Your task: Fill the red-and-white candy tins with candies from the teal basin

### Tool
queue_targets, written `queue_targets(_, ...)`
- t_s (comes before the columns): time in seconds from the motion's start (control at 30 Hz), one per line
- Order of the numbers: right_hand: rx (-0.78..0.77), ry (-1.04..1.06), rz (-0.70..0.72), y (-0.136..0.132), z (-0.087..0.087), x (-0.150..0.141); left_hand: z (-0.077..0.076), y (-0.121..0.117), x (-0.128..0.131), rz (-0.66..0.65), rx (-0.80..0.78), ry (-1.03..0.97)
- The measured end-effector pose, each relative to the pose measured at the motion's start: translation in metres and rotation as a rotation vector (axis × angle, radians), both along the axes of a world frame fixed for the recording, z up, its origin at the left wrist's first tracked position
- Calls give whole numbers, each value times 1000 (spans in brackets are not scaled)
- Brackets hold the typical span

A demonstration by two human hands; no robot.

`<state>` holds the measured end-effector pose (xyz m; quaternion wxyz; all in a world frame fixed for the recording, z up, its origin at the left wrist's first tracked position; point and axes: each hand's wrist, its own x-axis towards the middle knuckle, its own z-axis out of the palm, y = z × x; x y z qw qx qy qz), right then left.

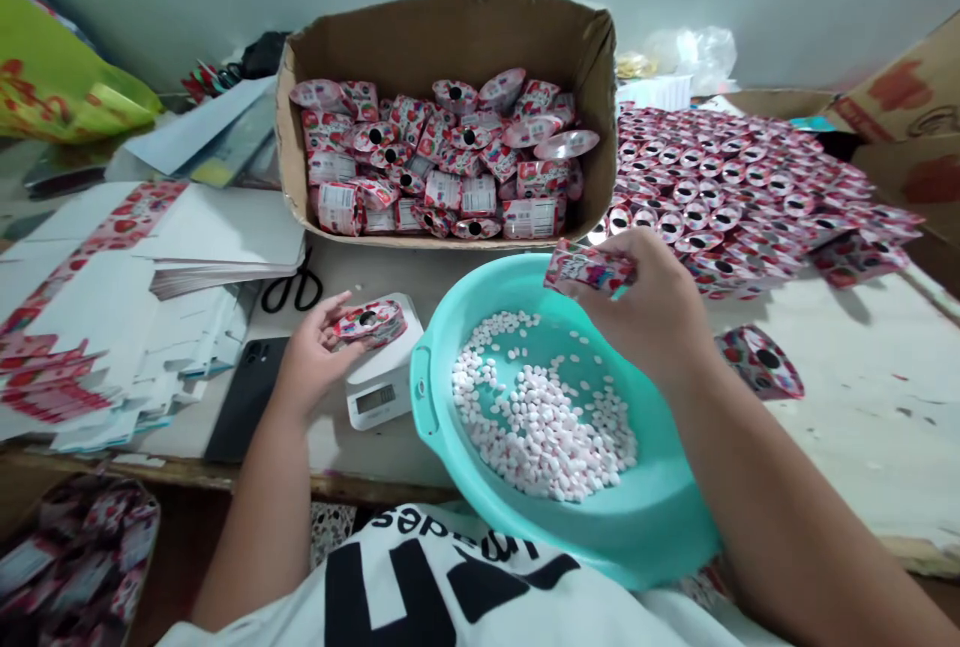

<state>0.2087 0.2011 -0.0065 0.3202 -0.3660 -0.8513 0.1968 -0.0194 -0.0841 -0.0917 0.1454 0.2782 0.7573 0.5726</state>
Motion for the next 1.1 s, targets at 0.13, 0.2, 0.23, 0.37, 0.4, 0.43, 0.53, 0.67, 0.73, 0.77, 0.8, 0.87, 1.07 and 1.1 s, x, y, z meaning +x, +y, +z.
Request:
queue_targets(0.13, -38, 17, -47, 7, -8, 0, -18, -5, -8, -9, 150, 96)
queue_targets(0.2, -56, 7, -75, 10, -10, -2, -23, -8, -11, 20, 183, 154)
queue_targets(0.23, -64, -1, -91, 11, -11, -3, -25, -9, -13, 38, 216, 172)
queue_targets(0.37, -43, 1, -80, 10, -11, -8, -31, -10, -19, 82, 310, 188)
queue_targets(0.4, -29, 15, -65, 10, -11, -9, -32, -10, -20, 82, 301, 191)
queue_targets(0.43, -17, 23, -53, 9, -11, -10, -33, -10, -20, 82, 287, 194)
queue_targets(0.53, -15, 14, -49, 7, -11, -10, -34, -10, -18, 80, 253, 205)
queue_targets(0.67, -29, -21, -63, 7, -11, -10, -33, -10, -15, 33, 208, 195)
queue_targets(0.73, -23, -15, -76, 7, -11, -11, -33, -10, -14, 5, 193, 191)
queue_targets(0.77, -32, -13, -85, 7, -10, -11, -33, -9, -14, -4, 187, 191)
queue_targets(0.8, -51, -8, -95, 7, -10, -11, -34, -9, -13, -8, 185, 191)
queue_targets(0.87, -88, 0, -108, 8, -11, -11, -34, -9, -13, -12, 185, 189)
queue_targets(1.07, -12, -8, -45, 15, -19, -8, -30, -10, -11, -17, 167, 180)
queue_targets(1.1, -11, -8, -36, 15, -20, -8, -28, -9, -10, -14, 135, 186)
